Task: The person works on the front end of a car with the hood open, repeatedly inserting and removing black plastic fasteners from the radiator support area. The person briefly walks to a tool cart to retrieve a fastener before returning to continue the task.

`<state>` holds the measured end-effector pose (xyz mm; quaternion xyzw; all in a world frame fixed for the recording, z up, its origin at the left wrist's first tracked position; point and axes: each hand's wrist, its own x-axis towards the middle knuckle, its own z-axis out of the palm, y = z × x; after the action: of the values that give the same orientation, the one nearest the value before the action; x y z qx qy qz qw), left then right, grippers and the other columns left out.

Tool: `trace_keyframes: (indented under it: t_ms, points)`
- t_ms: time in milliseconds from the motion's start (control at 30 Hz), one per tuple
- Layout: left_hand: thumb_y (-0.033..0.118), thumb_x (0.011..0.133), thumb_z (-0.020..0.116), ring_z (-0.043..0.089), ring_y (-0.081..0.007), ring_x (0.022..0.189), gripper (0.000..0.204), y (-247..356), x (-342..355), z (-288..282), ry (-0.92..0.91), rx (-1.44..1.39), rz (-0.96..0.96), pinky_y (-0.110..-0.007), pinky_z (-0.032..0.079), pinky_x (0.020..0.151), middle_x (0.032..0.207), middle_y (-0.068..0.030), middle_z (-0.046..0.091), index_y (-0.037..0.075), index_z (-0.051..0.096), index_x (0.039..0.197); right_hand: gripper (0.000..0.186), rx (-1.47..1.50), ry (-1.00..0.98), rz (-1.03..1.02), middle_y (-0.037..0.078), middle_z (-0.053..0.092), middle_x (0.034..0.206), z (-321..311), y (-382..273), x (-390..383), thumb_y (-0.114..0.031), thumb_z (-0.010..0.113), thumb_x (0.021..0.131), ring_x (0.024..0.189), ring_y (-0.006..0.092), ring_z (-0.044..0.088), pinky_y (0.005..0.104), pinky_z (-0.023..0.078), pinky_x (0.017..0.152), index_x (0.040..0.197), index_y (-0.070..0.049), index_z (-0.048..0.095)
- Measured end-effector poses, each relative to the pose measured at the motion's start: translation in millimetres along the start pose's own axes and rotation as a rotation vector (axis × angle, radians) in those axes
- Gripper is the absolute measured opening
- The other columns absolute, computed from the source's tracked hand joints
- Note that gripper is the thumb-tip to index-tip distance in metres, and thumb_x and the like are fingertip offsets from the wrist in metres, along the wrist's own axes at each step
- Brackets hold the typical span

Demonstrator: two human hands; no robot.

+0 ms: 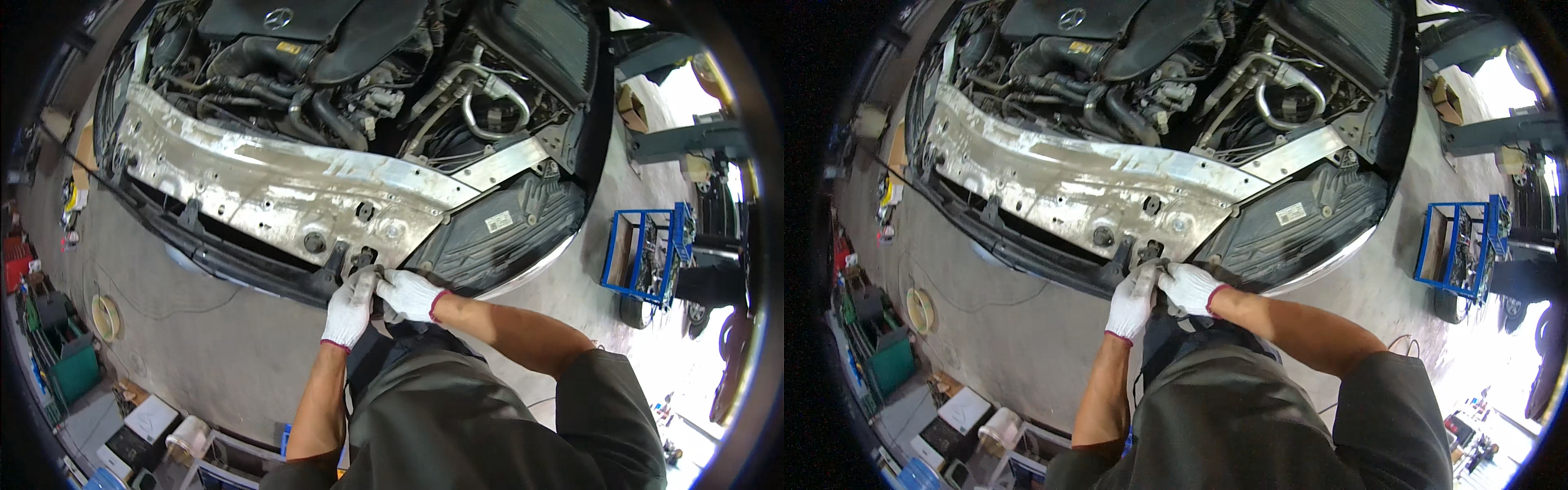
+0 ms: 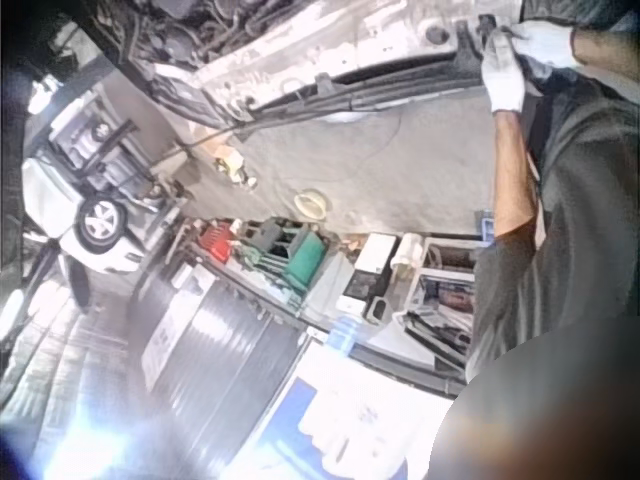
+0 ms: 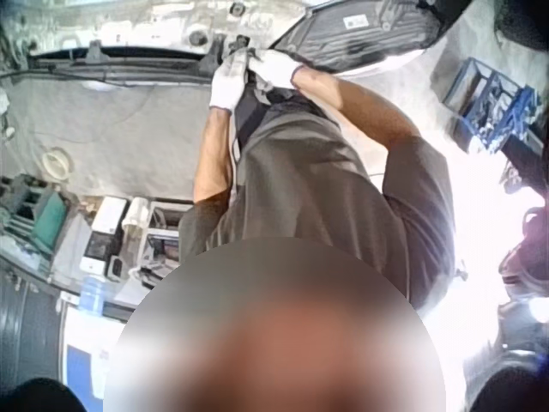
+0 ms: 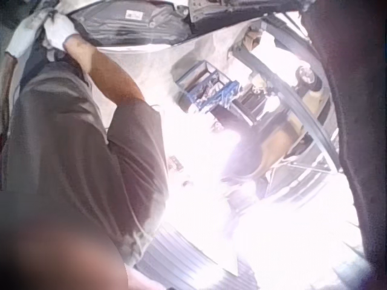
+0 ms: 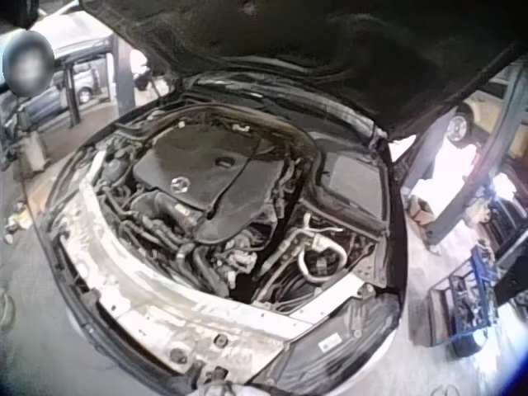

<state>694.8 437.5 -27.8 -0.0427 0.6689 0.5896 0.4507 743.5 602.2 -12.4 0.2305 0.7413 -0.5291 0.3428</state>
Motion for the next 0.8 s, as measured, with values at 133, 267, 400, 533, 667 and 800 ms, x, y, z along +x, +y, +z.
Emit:
trace_keyframes:
  t_ms: [133,267,400,533,667,800]
  points:
    - [0.03,0.108,0.049,0.058,-0.0119,0.084,0.041,8.5,6.4,5.7,-0.017,0.116,0.096,-0.027,0.049,0.079,0.098,-0.0036,0.068,-0.002,0.066,0.127,0.048,-0.061,0.112,-0.11,0.031,0.067,0.095,7.6,13.8,4.9,-0.039,0.044,0.104,0.091,0.0471,0.066,0.0506,0.051,0.08,0.111,0.005,0.06]
    - [0.031,0.108,0.048,0.05,-0.0075,0.071,0.039,-6.2,17.4,2.7,0.018,0.011,0.039,-0.024,0.042,0.065,0.086,0.0019,0.061,0.0,0.068,0.122,0.044,-0.4,0.059,-0.23,0.031,0.068,0.097,-2.5,0.2,18.9,-0.034,0.04,0.104,0.094,0.0476,0.067,0.0523,0.052,0.085,0.11,0.005,0.059]
    - [0.034,0.11,0.045,0.045,-0.006,0.062,0.039,-17.0,19.5,-3.4,0.054,0.142,0.043,-0.025,0.037,0.056,0.074,0.0038,0.054,0.002,0.067,0.107,0.047,-0.924,-0.518,-0.226,0.028,0.071,0.107,-49.6,-61.7,39.6,-0.038,0.048,0.098,0.1,0.0433,0.068,0.0497,0.053,0.088,0.104,0.002,0.074]
    - [0.037,0.109,0.044,0.055,-0.0179,0.07,0.043,-15.8,8.5,-8.8,0.01,0.298,0.013,-0.033,0.046,0.067,0.078,-0.0082,0.061,-0.001,0.063,0.115,0.041,-0.846,-0.977,-0.186,0.016,0.076,0.099,-25.5,-65.9,110.4,-0.04,0.074,0.084,0.086,0.0319,0.071,0.0443,0.057,0.077,0.102,-0.004,0.078]
    - [0.049,0.106,0.043,0.058,-0.0481,0.12,0.058,3.9,5.8,-0.6,0.005,0.644,0.185,-0.046,0.049,0.098,0.122,-0.0302,0.065,0.003,0.057,0.138,0.037,-1.157,-0.793,-0.158,0.015,0.076,0.086,-37.7,-52.9,98.4,-0.036,0.078,0.077,0.078,0.0282,0.072,0.0417,0.057,0.071,0.095,-0.003,0.077]
    - [0.045,0.104,0.044,0.063,-0.043,0.118,0.055,16.7,5.0,1.5,-0.008,0.608,0.166,-0.043,0.05,0.099,0.12,-0.0271,0.067,0.003,0.059,0.136,0.032,-0.463,-0.169,-0.318,0.02,0.066,0.068,-33.9,-4.8,28.5,-0.025,0.066,0.082,0.058,0.03,0.067,0.0473,0.051,0.054,0.088,0.006,0.07]
